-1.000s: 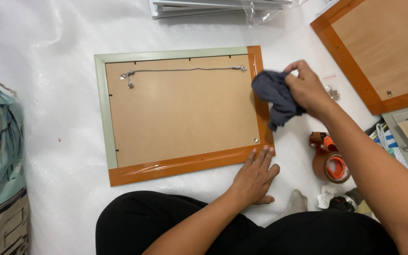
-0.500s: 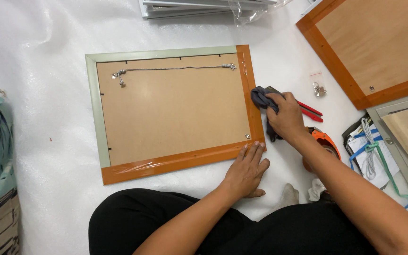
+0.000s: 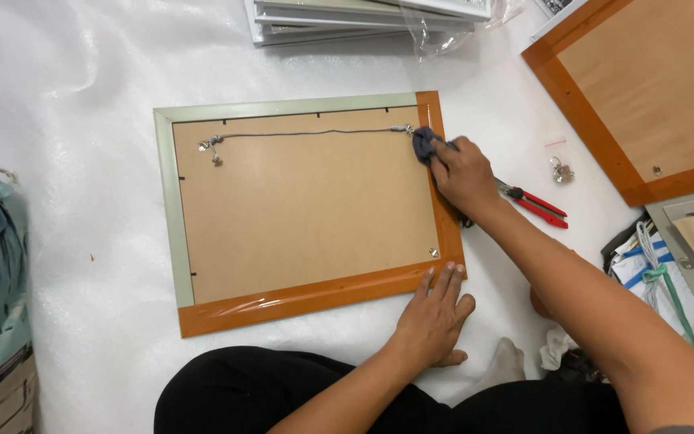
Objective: Assembling and finishing picture frames by cleaning glass and applying tape to the backings
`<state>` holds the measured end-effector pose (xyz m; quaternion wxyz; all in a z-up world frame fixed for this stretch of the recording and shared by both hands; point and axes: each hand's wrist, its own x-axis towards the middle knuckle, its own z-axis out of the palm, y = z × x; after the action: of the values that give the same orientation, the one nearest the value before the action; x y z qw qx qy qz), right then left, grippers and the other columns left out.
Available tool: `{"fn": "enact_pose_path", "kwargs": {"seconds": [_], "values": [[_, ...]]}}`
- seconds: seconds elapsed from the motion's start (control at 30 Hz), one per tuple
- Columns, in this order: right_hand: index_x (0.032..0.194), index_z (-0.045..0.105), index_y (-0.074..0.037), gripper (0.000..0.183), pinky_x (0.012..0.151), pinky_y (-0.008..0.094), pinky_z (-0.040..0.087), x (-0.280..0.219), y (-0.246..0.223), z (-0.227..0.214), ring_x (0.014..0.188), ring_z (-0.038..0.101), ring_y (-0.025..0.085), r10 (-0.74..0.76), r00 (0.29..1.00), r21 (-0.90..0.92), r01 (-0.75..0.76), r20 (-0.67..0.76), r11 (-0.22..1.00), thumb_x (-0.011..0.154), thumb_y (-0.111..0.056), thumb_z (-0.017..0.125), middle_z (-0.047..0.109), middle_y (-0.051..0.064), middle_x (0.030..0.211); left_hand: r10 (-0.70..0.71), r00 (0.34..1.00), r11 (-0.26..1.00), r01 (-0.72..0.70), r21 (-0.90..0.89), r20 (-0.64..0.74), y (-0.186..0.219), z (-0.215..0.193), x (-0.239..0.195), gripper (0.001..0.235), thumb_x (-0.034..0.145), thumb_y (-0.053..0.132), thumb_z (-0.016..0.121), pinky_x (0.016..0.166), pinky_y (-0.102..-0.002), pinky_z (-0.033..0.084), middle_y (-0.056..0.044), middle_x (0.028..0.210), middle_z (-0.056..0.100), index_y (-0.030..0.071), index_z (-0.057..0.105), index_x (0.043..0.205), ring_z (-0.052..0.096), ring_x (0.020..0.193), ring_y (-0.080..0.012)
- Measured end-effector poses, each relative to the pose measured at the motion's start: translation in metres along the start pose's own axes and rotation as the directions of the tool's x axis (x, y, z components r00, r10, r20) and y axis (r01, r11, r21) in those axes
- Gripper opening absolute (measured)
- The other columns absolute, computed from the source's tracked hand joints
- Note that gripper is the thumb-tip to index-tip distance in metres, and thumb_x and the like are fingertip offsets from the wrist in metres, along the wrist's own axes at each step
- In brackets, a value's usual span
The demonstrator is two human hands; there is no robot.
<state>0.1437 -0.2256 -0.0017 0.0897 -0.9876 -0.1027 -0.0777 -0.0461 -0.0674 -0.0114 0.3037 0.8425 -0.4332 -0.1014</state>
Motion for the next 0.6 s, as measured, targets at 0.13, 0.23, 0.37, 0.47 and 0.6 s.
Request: {"fn": "enact_pose_path", "kwargs": {"seconds": [0.13,0.23,0.37,0.47,0.6], "values": [[0.111,0.077,0.007,0.023,0.054,0.035,0.047,0.055,0.007,0.018,0.06,0.051,0.023,0.014,0.996,0.042,-0.01,-0.082,0.999,0.095,-0.006,0.067,0.055,0.015,0.082,-0.013,0.999,0.998,0.01,-0.06,-0.039,0.0,-0.003,0.0,0.081,0.056,0.049,0.087,0.121,-0.058,0.019,-0.034,0.157,0.036,0.004,0.051,0.112,0.025,0.154,-0.0447],[0.116,0.076,0.005,0.028,0.056,0.037,0.05,0.076,0.018,0.027,0.06,0.054,0.026,0.058,0.995,0.018,-0.057,-0.079,0.998,0.095,-0.01,0.067,0.056,0.016,0.084,-0.015,1.0,0.999,0.014,-0.044,-0.001,-0.002,-0.002,0.002,0.08,0.059,0.051,0.084,0.122,-0.057,0.018,-0.034,0.159,0.035,0.003,0.054,0.116,0.023,0.155,-0.0443],[0.119,0.076,0.001,0.031,0.061,0.038,0.052,0.078,0.01,0.003,0.066,0.058,0.027,0.151,0.987,0.023,-0.153,0.055,0.988,0.098,-0.018,0.063,0.06,0.018,0.089,-0.001,1.0,0.999,0.001,-0.044,0.004,-0.002,0.001,0.001,0.078,0.06,0.05,0.085,0.122,-0.059,0.017,-0.034,0.159,0.035,0.004,0.053,0.114,0.021,0.156,-0.0446],[0.106,0.076,-0.001,0.026,0.064,0.04,0.051,0.056,0.002,-0.001,0.072,0.059,0.03,0.176,0.984,-0.017,-0.176,0.011,0.984,0.095,-0.021,0.063,0.06,0.018,0.094,-0.006,1.0,0.999,0.006,-0.033,-0.006,-0.001,0.002,-0.002,0.078,0.06,0.05,0.085,0.122,-0.058,0.017,-0.033,0.159,0.035,0.005,0.053,0.115,0.022,0.155,-0.0442],[0.136,0.064,-0.013,0.05,0.064,0.04,0.054,0.038,-0.005,0.013,0.082,0.06,0.032,0.08,0.997,-0.194,-0.082,-0.016,0.978,0.087,-0.005,0.061,0.057,0.019,0.111,-0.004,0.999,0.998,0.002,-0.058,-0.049,-0.001,-0.002,-0.002,0.08,0.057,0.047,0.088,0.122,-0.059,0.019,-0.034,0.158,0.036,0.004,0.052,0.113,0.025,0.154,-0.0447]]}}
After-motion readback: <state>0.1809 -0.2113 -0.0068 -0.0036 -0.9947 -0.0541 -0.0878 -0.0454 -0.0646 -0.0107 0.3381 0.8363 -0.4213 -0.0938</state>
